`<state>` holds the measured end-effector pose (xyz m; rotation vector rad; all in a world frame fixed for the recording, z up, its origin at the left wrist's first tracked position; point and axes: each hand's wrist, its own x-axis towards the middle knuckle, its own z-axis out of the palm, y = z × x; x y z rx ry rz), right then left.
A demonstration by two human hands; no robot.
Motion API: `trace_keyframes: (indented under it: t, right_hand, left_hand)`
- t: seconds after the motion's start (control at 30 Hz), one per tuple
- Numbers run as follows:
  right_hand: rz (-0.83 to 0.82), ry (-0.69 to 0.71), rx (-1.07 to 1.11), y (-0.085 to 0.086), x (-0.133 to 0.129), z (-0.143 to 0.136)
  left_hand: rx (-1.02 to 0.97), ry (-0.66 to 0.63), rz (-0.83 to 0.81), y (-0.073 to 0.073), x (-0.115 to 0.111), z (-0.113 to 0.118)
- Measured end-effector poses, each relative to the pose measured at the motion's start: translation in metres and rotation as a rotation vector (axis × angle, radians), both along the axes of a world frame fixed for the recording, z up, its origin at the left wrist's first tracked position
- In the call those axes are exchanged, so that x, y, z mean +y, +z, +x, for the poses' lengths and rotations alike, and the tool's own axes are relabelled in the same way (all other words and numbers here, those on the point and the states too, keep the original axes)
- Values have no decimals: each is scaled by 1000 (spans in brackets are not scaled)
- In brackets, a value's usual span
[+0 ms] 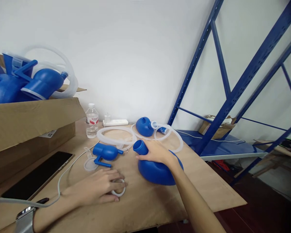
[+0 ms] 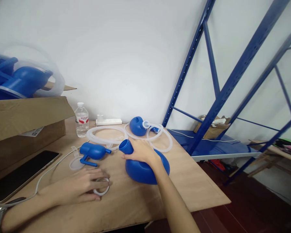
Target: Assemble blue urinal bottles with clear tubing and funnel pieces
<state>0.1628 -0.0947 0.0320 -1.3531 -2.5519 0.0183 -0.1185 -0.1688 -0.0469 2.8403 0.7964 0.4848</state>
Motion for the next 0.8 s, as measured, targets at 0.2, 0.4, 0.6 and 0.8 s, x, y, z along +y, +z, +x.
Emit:
trace_keyframes:
  t: [0.2,0.4,0.6,0.8]
  right_hand:
    - [-125,38,71,-3,2,2]
    - [-167,103,126,-4,10,2]
    - [-126,91,97,-3,7,0]
    - [-115,106,69,-3,8,0]
  left_hand:
    - [-275,261,-121,-8,8,15]
    - [-749,506,-209,14,40,66]
    - [-876,391,-153,5,60,114]
    - [-832,441,-11,-2,60,119]
